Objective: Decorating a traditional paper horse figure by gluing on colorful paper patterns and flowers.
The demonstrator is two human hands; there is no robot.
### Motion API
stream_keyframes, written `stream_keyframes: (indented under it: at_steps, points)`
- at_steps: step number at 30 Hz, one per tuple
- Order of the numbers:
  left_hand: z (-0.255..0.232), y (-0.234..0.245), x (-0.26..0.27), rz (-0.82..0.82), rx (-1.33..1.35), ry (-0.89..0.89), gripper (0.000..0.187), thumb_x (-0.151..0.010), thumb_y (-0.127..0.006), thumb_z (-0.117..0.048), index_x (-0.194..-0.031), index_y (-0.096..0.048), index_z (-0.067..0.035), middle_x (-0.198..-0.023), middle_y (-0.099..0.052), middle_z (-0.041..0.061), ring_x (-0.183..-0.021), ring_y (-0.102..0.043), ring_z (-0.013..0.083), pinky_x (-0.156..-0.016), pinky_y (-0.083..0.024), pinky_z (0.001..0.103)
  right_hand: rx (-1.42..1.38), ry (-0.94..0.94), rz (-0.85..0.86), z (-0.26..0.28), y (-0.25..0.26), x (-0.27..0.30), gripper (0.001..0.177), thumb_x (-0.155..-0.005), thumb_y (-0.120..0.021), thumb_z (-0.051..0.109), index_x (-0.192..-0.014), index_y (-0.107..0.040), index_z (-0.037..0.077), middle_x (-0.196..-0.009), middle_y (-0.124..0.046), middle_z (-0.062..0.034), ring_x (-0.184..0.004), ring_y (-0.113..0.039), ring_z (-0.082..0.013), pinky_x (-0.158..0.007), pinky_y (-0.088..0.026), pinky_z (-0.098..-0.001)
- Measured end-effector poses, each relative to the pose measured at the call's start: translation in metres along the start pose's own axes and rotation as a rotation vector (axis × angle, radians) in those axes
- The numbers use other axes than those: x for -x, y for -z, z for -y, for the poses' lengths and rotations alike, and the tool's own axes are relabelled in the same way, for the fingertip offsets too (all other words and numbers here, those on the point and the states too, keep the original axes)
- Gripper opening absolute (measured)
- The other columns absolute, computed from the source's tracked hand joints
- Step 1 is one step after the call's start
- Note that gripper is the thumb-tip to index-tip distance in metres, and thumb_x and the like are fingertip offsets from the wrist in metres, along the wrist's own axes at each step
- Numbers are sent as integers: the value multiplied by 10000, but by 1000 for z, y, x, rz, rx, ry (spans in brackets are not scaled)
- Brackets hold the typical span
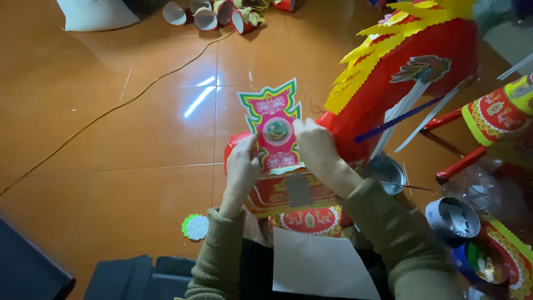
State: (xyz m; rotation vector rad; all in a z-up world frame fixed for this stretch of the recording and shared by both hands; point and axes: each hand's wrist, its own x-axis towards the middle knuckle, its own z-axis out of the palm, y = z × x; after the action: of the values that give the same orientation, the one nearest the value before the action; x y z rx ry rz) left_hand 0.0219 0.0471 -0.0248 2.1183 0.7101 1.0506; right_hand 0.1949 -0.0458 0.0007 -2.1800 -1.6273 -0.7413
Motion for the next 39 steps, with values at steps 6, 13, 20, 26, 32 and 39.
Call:
stream_keyframes:
  at_steps: [6, 13, 20, 26, 32, 39]
  points:
    - [36, -28, 4, 122, -414, 25, 436, -837, -568, -204, -1269, -617, -235, -876, -633, 101, -880, -628, 335, -764, -507, 485, 335, 66, 56, -3, -42, 7, 78, -813, -538, 125, -845, -609, 127, -748, -524, 7, -617, -675, -192, -449, -550, -356]
    - [45, -34, 11, 12, -608, -125, 387, -841, -542, -251, -1211, -650, -228, -811, -593, 40, -795, -609, 271, -642, -485, 434, 441, 144, 60, 11, -15, 14, 102, -831, -535, 97, -841, -636, 88, -742, -520, -7, -678, -628, -157, -444, -532, -331]
    - [27, -15, 20, -79, -617, -190, 494, -734, -714, -294, -1211, -618, -215, -925, -489, 64, -889, -508, 314, -688, -444, 462, 375, 167, 36, 10, -19, 12, 81, -787, -566, 105, -788, -641, 74, -738, -500, -41, -717, -597, -210, -460, -530, -328]
    - [30, -28, 29, 128, -575, -210, 546, -983, -442, -370, -1461, -400, -107, -1566, -324, 123, -1433, -275, 352, -1128, -148, 614, -43, 455, 234, 14, -43, -53, 38, -873, -600, 95, -859, -634, 96, -877, -541, -95, -857, -558, -302, -687, -538, -473]
    - [29, -28, 30, 282, -672, -142, 743, -906, -477, -546, -1505, -313, -139, -1579, -277, 107, -1461, -211, 320, -1165, -79, 601, -443, 5, 1098, 27, -10, -95, 836, -938, -49, 684, -1445, -429, 138, -1385, -513, -254, -1361, -384, -439, -1163, -243, -545]
    - [30, -28, 32, 308, -631, -120, 824, -884, -520, -589, -1520, -279, -123, -1587, -223, 173, -1475, -164, 347, -1177, -62, 580, -247, -91, 1146, 17, -40, -100, 1008, -854, 35, 748, -1364, -536, 92, -1396, -527, -206, -1358, -427, -365, -1149, -285, -517]
